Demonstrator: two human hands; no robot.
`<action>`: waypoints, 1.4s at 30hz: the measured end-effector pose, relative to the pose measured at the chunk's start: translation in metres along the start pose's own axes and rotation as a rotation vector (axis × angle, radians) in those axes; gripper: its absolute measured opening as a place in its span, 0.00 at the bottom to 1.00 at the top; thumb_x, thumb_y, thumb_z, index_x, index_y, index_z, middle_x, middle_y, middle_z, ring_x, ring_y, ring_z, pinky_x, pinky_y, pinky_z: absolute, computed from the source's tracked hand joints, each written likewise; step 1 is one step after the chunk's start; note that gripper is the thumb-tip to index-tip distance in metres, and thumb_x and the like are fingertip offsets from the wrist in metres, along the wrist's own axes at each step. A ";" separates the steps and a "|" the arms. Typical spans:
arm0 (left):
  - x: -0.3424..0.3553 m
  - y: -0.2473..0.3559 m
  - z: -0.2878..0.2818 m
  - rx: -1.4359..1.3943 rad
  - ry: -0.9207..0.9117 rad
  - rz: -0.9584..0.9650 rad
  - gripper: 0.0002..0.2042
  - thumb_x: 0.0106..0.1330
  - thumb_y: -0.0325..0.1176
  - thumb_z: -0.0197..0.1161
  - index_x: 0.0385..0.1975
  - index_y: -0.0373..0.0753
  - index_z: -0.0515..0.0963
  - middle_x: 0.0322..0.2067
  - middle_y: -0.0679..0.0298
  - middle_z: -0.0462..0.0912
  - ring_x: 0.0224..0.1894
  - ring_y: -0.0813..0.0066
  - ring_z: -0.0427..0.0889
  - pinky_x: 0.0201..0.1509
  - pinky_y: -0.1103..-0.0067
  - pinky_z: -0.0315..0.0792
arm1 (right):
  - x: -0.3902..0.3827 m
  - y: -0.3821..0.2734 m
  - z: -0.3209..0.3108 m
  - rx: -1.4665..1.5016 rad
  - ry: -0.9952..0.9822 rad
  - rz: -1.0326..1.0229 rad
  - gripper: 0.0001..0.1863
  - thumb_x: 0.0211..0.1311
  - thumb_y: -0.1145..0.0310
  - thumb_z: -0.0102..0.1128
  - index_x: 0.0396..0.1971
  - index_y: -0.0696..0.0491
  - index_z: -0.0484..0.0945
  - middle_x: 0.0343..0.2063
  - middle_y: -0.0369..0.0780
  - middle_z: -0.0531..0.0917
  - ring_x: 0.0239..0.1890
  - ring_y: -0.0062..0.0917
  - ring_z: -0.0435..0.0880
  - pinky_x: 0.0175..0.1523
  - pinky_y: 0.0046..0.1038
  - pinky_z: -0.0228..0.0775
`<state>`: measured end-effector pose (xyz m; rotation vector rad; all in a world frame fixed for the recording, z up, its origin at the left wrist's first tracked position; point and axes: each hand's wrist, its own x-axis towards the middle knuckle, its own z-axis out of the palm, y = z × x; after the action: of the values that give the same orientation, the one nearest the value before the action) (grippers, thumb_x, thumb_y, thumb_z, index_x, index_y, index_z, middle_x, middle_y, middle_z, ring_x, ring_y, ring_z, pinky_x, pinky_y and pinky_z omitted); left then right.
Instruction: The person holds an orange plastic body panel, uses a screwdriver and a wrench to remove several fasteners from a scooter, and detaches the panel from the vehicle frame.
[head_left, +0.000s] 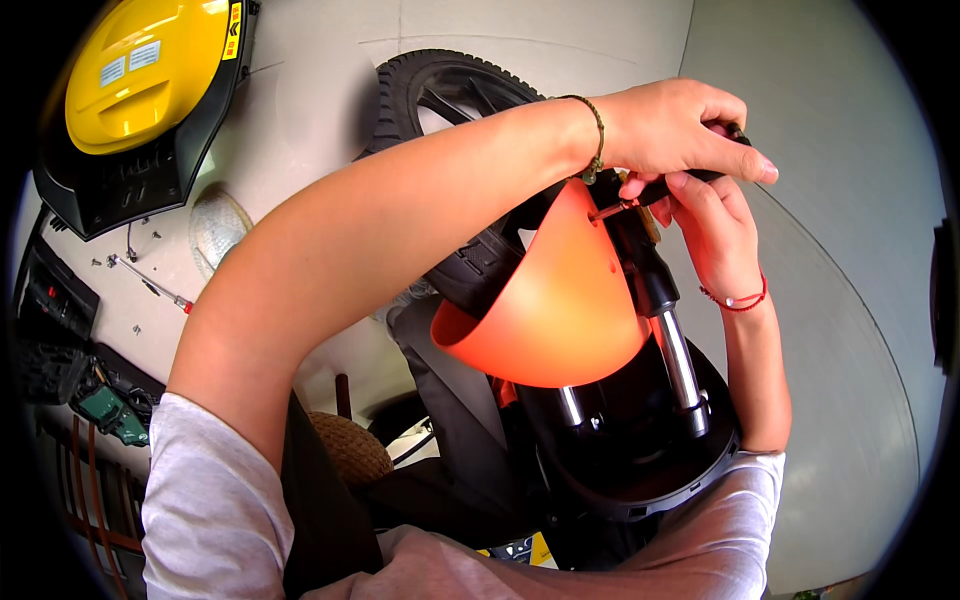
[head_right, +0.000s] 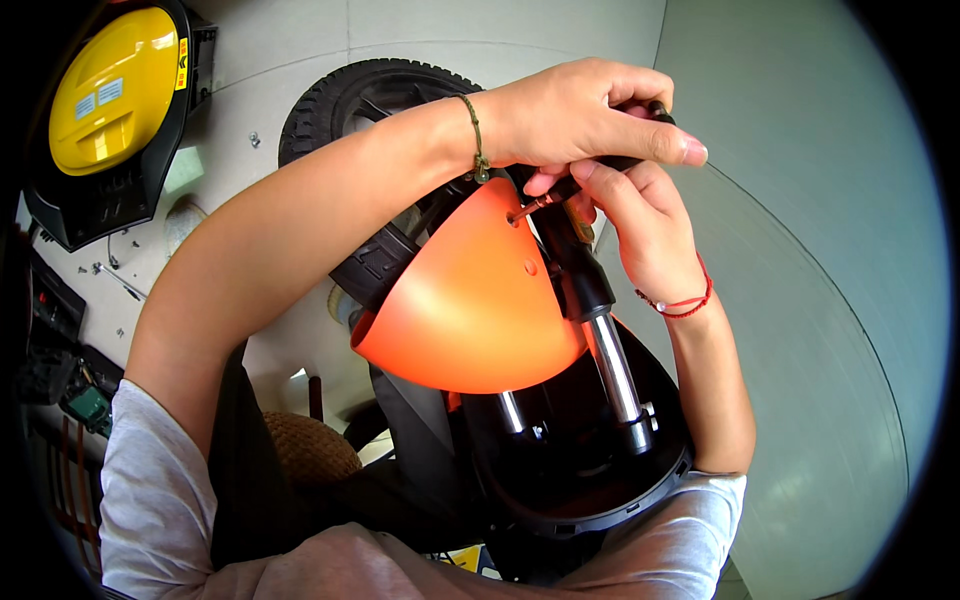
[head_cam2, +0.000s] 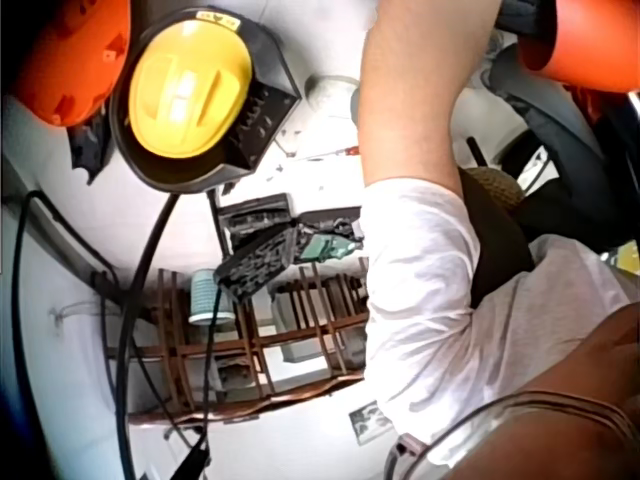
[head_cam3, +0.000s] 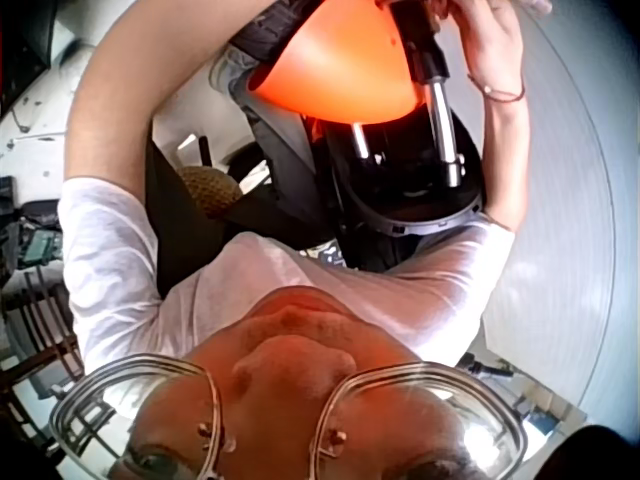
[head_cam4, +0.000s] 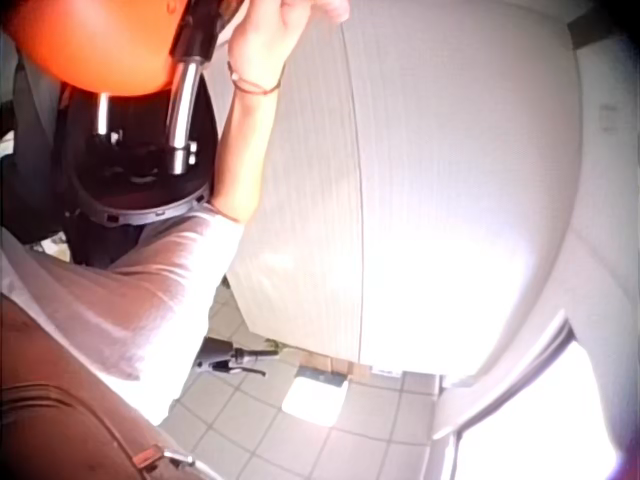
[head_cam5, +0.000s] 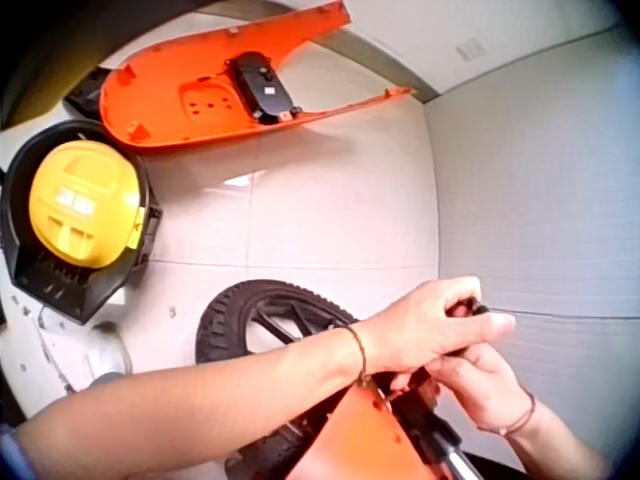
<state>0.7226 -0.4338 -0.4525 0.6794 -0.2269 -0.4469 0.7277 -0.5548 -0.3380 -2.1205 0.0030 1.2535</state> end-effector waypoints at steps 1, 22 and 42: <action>0.002 -0.002 0.000 -0.044 0.013 0.009 0.23 0.62 0.52 0.68 0.24 0.37 0.70 0.13 0.68 0.70 0.08 0.84 0.67 0.08 0.85 0.61 | 0.001 0.001 0.001 0.001 0.010 0.007 0.17 0.71 0.67 0.41 0.39 0.63 0.79 0.37 0.43 0.83 0.37 0.21 0.75 0.42 0.24 0.64; 0.006 -0.006 -0.003 -0.144 0.007 -0.027 0.26 0.67 0.62 0.55 0.24 0.41 0.67 0.09 0.70 0.67 0.05 0.84 0.65 0.04 0.86 0.61 | 0.004 0.005 0.004 0.021 0.051 0.036 0.14 0.75 0.63 0.49 0.38 0.59 0.78 0.34 0.38 0.85 0.31 0.15 0.77 0.37 0.19 0.70; 0.012 -0.024 0.007 -0.194 0.173 0.051 0.22 0.63 0.51 0.65 0.25 0.36 0.69 0.12 0.68 0.69 0.11 0.82 0.65 0.14 0.81 0.63 | 0.012 0.016 -0.001 0.152 -0.055 0.062 0.18 0.76 0.61 0.43 0.46 0.61 0.76 0.43 0.41 0.82 0.43 0.19 0.77 0.46 0.21 0.67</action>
<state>0.7228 -0.4599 -0.4616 0.5176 -0.0362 -0.3542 0.7298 -0.5638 -0.3553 -1.9687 0.1366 1.3043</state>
